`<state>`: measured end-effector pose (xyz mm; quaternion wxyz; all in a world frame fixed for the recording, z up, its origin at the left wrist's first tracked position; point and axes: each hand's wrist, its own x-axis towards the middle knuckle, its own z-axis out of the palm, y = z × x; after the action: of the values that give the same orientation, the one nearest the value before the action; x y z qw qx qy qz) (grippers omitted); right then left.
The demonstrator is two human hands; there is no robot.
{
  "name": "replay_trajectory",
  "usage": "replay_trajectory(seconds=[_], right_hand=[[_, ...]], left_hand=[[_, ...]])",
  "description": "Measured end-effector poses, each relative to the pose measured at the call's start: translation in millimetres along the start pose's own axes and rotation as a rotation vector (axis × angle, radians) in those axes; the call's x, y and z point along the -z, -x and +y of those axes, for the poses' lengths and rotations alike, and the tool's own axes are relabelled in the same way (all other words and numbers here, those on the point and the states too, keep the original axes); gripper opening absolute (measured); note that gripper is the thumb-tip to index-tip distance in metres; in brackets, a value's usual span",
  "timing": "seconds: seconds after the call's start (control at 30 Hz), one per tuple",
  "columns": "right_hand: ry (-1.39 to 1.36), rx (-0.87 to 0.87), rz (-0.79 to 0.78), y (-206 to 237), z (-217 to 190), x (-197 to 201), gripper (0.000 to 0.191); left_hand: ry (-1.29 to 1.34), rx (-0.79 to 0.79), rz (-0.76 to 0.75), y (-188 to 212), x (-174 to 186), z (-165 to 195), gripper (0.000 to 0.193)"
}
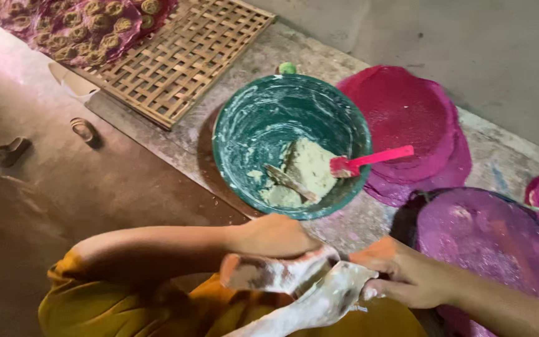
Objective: The person uses a manual dough press to extrude dough into spiral shapes onto a purple mat placed in a black tray. They repeatedly scoop dough from a green bowl, load the press, and squeeze to form noodles, then scrape the press clean with a pink spatula.
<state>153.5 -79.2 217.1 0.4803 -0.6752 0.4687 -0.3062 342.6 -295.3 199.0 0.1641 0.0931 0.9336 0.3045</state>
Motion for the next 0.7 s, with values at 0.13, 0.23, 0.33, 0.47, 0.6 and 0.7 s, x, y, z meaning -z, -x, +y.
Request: replay_trajectory(seconds=[0.13, 0.23, 0.33, 0.47, 0.6, 0.7], right_hand=[[0.102, 0.053, 0.096, -11.6, 20.3, 15.8, 0.049], [0.663, 0.048, 0.237, -16.7, 19.1, 53.2, 0.041], [1.322, 0.34, 0.341, -40.5, 5.9, 104.4, 0.014], [1.906, 0.417, 0.219, -84.8, -16.9, 144.3, 0.016], [1.702, 0.2, 0.659, -120.2, -7.9, 125.6, 0.036], [1.103, -0.308, 0.579, -145.1, 37.8, 95.6, 0.044]], left_hand=[[0.344, 0.12, 0.167, 38.2, 16.9, -70.8, 0.026], [0.739, 0.118, 0.314, 62.7, 27.7, -141.0, 0.039], [1.303, -0.03, 0.237, 62.2, 15.1, -182.0, 0.035], [1.688, 0.011, 0.157, 13.6, -21.6, -184.0, 0.036], [1.68, 0.023, 0.378, -5.2, -33.9, -180.9, 0.026], [1.34, -0.097, 0.935, 3.2, -25.7, -187.7, 0.023]])
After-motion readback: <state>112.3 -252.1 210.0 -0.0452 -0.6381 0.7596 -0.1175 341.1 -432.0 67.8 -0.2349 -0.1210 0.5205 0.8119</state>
